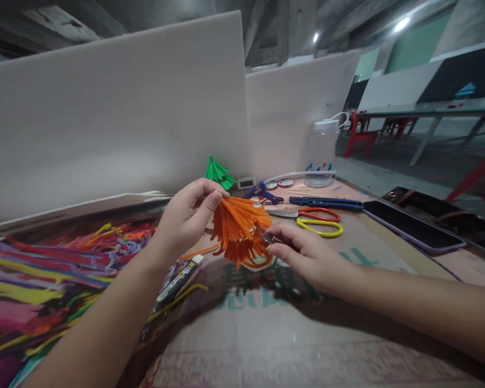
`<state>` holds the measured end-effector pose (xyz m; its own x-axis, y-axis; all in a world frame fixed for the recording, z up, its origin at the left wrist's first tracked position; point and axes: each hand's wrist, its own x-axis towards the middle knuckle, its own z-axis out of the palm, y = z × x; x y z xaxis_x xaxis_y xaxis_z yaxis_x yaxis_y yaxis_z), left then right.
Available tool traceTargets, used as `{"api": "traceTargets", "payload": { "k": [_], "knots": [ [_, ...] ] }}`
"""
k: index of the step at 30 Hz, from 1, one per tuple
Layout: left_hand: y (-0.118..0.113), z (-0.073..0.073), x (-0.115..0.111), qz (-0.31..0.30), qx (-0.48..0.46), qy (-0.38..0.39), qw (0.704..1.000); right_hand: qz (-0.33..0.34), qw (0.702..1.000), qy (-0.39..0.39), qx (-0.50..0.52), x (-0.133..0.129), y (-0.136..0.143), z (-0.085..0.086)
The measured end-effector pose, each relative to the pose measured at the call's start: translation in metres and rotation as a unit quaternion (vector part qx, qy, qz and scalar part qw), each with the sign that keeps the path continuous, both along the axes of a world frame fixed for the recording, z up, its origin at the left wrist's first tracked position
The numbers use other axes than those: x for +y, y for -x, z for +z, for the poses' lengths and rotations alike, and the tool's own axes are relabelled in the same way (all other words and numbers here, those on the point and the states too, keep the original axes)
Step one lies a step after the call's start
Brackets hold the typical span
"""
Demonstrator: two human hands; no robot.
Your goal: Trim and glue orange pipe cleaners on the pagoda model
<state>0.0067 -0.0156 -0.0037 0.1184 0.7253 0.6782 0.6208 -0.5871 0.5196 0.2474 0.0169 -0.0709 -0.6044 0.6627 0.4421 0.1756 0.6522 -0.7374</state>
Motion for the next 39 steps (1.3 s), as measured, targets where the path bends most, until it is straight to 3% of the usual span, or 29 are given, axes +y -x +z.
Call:
{"api": "traceTargets", "payload": {
  "k": [5,10,23,30,39],
  "knots": [
    [0.007,0.006,-0.002,-0.055,-0.015,0.04,0.998,0.06,0.987,0.137,0.052,-0.007,0.003,0.001],
    [0.003,0.005,-0.003,-0.03,-0.034,-0.003,0.999,0.13,0.951,0.259,0.112,-0.013,0.002,-0.003],
    [-0.012,-0.006,-0.007,0.016,-0.059,-0.197,0.979,0.12,0.957,0.246,0.102,-0.018,0.0,0.0],
    [-0.016,-0.008,-0.009,0.023,-0.061,-0.173,0.983,0.161,0.909,0.356,0.143,-0.02,0.006,0.002],
    [-0.019,-0.011,-0.011,0.023,-0.061,-0.141,0.988,0.145,0.903,0.368,0.167,-0.02,0.007,0.002]
  ]
}}
